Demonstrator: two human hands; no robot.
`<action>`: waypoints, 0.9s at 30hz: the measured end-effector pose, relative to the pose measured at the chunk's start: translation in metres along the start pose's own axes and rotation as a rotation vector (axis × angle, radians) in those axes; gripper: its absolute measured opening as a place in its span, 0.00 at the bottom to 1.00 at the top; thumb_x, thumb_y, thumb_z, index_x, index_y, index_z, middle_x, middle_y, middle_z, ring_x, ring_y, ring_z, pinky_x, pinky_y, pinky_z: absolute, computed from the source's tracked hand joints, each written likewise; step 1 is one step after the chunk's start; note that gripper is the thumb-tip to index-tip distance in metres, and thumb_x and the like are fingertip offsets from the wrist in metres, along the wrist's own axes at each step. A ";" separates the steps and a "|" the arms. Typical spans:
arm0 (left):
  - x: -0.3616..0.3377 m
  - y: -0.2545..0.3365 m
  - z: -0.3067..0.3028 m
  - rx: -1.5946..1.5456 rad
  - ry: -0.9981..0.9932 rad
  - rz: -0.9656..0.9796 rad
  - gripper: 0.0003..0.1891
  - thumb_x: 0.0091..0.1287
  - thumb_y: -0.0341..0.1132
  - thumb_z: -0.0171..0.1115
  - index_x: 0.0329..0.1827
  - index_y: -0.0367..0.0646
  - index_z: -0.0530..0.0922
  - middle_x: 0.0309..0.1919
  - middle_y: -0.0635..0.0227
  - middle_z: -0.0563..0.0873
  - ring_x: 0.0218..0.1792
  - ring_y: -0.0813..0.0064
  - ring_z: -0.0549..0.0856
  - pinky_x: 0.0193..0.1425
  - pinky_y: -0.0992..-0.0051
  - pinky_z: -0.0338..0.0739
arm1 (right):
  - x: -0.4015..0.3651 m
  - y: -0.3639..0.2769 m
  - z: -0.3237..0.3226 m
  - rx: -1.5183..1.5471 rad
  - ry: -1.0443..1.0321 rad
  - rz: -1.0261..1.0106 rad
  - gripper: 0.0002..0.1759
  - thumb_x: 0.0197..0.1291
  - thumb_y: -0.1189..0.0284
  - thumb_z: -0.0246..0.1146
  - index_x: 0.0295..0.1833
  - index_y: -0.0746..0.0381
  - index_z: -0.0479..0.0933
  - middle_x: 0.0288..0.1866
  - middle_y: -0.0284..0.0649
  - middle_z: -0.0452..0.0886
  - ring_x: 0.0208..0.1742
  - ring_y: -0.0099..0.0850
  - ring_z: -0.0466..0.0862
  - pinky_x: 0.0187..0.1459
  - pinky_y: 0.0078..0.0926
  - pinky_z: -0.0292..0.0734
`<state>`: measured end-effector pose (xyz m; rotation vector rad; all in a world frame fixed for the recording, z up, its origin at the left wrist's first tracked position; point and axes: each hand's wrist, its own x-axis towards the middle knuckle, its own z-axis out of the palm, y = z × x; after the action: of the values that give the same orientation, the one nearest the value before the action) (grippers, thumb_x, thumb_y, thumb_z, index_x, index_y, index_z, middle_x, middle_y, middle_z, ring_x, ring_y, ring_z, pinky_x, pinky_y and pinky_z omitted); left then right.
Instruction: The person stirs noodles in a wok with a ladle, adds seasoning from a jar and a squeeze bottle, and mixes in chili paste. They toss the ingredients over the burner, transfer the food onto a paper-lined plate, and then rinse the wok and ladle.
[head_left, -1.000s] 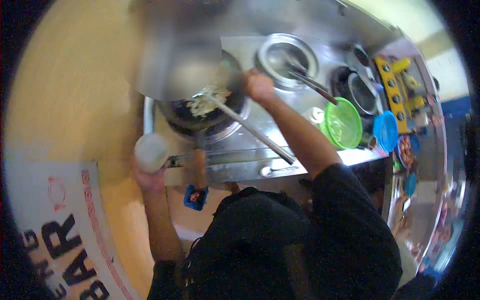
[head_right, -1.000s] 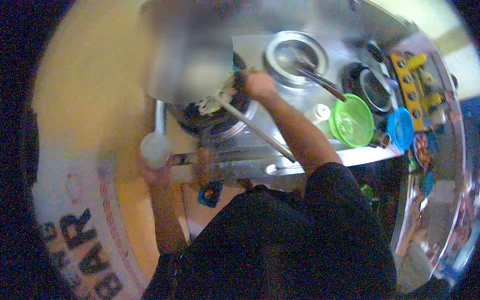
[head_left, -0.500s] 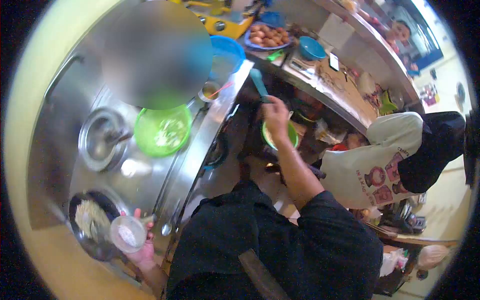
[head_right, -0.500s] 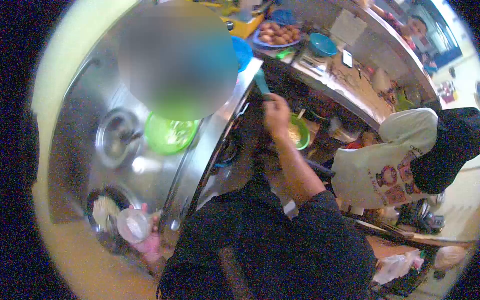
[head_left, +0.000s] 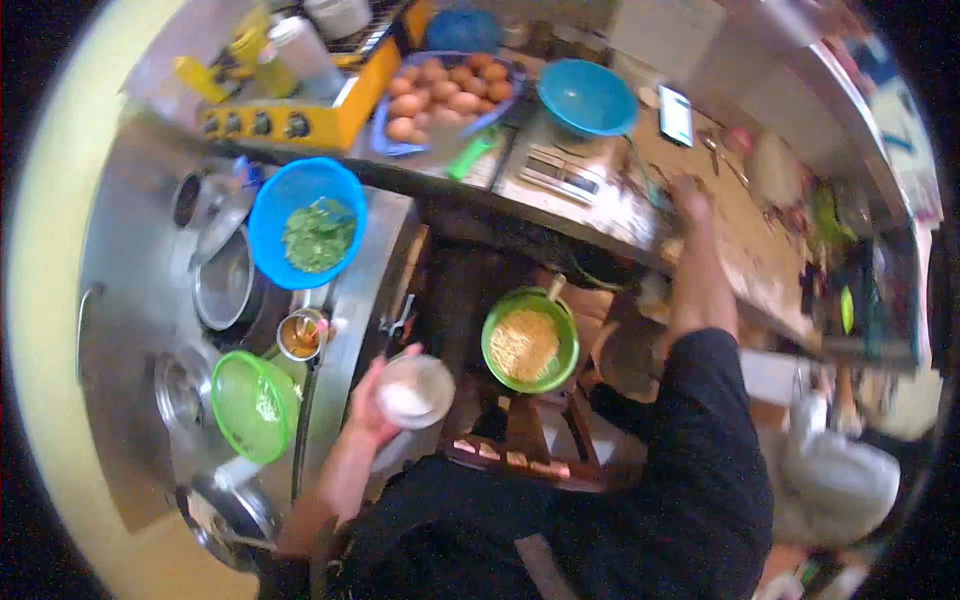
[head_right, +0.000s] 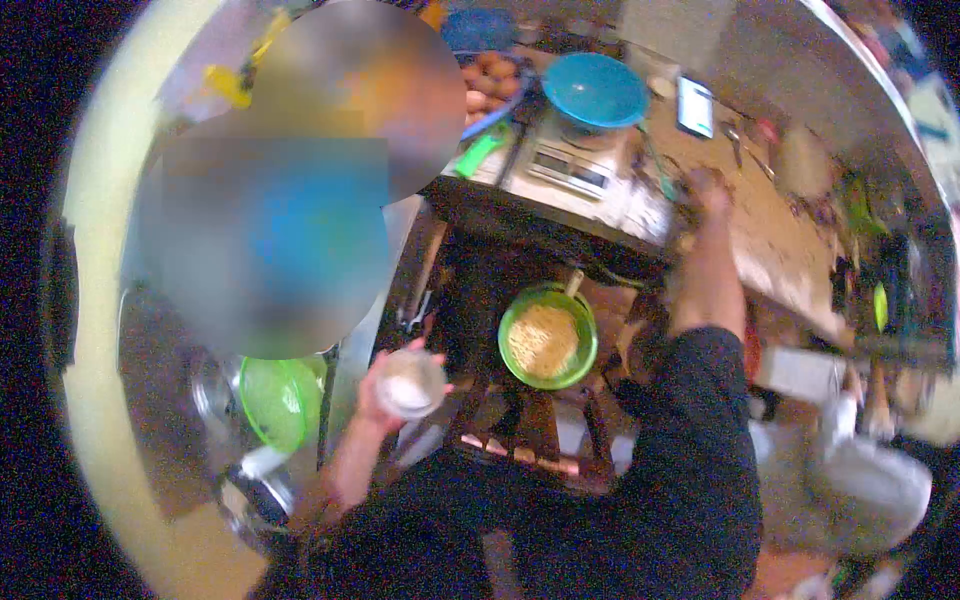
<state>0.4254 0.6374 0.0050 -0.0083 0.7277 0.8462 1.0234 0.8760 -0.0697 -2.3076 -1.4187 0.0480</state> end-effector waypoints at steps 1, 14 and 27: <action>0.024 -0.001 0.012 0.044 -0.003 -0.029 0.33 0.65 0.59 0.46 0.68 0.48 0.62 0.62 0.53 0.71 0.59 0.49 0.73 0.62 0.42 0.65 | -0.009 -0.041 -0.024 -0.146 -0.049 0.146 0.24 0.53 0.49 0.58 0.51 0.50 0.79 0.47 0.41 0.82 0.49 0.41 0.81 0.51 0.37 0.76; 0.222 -0.053 0.113 0.358 -0.172 -0.448 0.28 0.67 0.61 0.41 0.57 0.51 0.74 0.51 0.65 0.81 0.49 0.66 0.81 0.51 0.57 0.77 | -0.199 -0.212 -0.103 0.346 -0.592 -0.406 0.39 0.38 0.64 0.74 0.60 0.51 0.69 0.61 0.54 0.65 0.63 0.50 0.67 0.64 0.41 0.63; 0.238 0.251 0.187 1.000 1.015 1.530 0.40 0.45 0.46 0.75 0.55 0.30 0.64 0.48 0.47 0.74 0.50 0.56 0.75 0.56 0.62 0.69 | 0.004 -0.032 -0.106 -0.248 -0.040 -0.041 0.37 0.52 0.54 0.66 0.66 0.54 0.65 0.62 0.53 0.69 0.61 0.50 0.70 0.59 0.41 0.66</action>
<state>0.4672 1.0220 0.0753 1.2318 2.1553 1.8328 1.0243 0.8557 0.0394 -2.4861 -1.5684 -0.1002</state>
